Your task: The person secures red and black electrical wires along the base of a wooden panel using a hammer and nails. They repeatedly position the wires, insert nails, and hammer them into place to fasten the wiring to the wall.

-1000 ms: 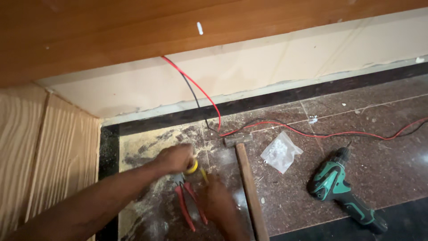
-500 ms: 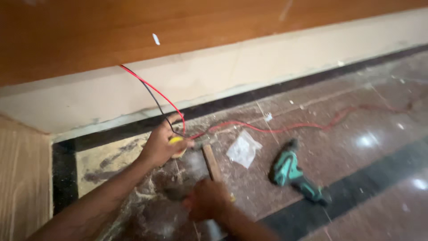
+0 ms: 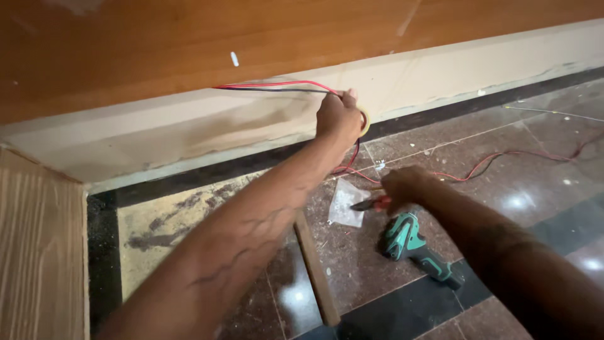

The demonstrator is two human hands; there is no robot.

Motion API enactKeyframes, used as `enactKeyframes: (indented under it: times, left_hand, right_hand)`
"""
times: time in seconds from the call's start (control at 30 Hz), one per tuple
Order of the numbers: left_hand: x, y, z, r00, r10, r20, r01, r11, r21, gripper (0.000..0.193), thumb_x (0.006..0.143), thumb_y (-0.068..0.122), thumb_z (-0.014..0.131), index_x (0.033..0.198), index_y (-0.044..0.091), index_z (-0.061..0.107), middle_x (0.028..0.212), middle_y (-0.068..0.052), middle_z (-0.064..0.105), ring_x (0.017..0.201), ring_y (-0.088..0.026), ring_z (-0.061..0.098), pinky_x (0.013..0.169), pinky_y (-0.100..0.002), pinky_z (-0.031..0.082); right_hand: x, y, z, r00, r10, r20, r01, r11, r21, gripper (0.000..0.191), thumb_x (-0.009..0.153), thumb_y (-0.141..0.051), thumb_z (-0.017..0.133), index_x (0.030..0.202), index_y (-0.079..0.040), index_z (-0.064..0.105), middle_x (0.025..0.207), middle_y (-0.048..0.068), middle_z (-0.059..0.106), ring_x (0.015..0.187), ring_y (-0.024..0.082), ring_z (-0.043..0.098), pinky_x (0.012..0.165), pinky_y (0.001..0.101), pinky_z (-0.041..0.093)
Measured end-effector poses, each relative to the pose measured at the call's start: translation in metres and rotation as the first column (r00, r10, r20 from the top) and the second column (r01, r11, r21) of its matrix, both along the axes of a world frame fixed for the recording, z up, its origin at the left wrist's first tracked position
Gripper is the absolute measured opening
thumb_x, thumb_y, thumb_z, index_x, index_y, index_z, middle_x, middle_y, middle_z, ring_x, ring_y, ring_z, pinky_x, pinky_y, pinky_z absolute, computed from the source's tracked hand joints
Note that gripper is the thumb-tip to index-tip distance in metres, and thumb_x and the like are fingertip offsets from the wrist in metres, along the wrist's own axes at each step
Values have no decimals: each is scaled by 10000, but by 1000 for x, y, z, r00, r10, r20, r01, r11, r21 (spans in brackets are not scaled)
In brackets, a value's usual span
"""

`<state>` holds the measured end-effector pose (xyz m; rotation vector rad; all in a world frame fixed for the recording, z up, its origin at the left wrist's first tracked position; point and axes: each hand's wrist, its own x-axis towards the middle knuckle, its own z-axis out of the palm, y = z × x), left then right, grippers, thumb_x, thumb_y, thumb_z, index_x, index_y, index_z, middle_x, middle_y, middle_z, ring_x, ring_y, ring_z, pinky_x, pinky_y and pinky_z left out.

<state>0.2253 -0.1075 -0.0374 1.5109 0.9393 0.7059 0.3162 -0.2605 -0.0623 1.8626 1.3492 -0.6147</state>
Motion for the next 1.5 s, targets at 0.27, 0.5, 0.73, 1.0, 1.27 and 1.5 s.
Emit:
enactKeyframes:
  times: [0.27,0.5,0.73,1.0,1.27,1.5]
  left_hand:
    - [53,-5,-43,995,89,-51,-92,994,-59,386,1021,364,532,1016,25,718,961,-164,761,935,-313,739,791,-435,556]
    - [89,-21,-50,995,81,50,-72,984,-166,368,1057,323,492,958,26,685,691,-94,674,602,-199,645,575,-365,507]
    - [148,-59,-54,988,116,103,-100,984,-145,354,1052,294,489,974,27,707,683,-50,664,603,-147,636,583,-320,502]
    - [201,-69,-51,946,97,309,-14,965,-261,391,1064,289,472,961,-6,706,725,-40,648,611,-124,587,590,-303,500]
    - [202,-77,-49,974,174,147,-145,971,-191,433,1032,375,517,904,4,700,722,-46,656,620,-138,602,577,-320,490]
    - [140,-91,-78,960,-201,-197,172,973,-157,301,1003,370,614,1029,70,600,745,-76,694,605,-149,627,554,-320,518]
  right_hand:
    - [98,-67,-15,976,-214,-25,213,944,252,557,795,-542,772,1163,-132,695,1108,106,737,1045,294,722,923,478,583]
    - [165,-171,-60,850,-498,-171,524,767,372,593,714,-478,804,1220,-193,684,1165,86,784,1108,281,743,970,419,586]
    - [199,-183,-137,929,-232,-289,356,778,518,527,787,-512,756,1223,-235,650,1255,35,660,1196,274,632,923,466,551]
    - [193,-78,-78,853,-339,-396,521,518,679,392,834,-402,790,1057,-89,710,1111,160,702,1075,363,683,956,521,560]
    - [204,-4,-29,686,524,-505,575,35,817,567,788,-73,712,1338,-2,597,1120,180,729,997,313,678,880,393,531]
    - [216,-22,-64,660,399,-637,668,77,740,156,1004,-148,636,1099,-118,757,936,90,764,762,170,700,662,344,564]
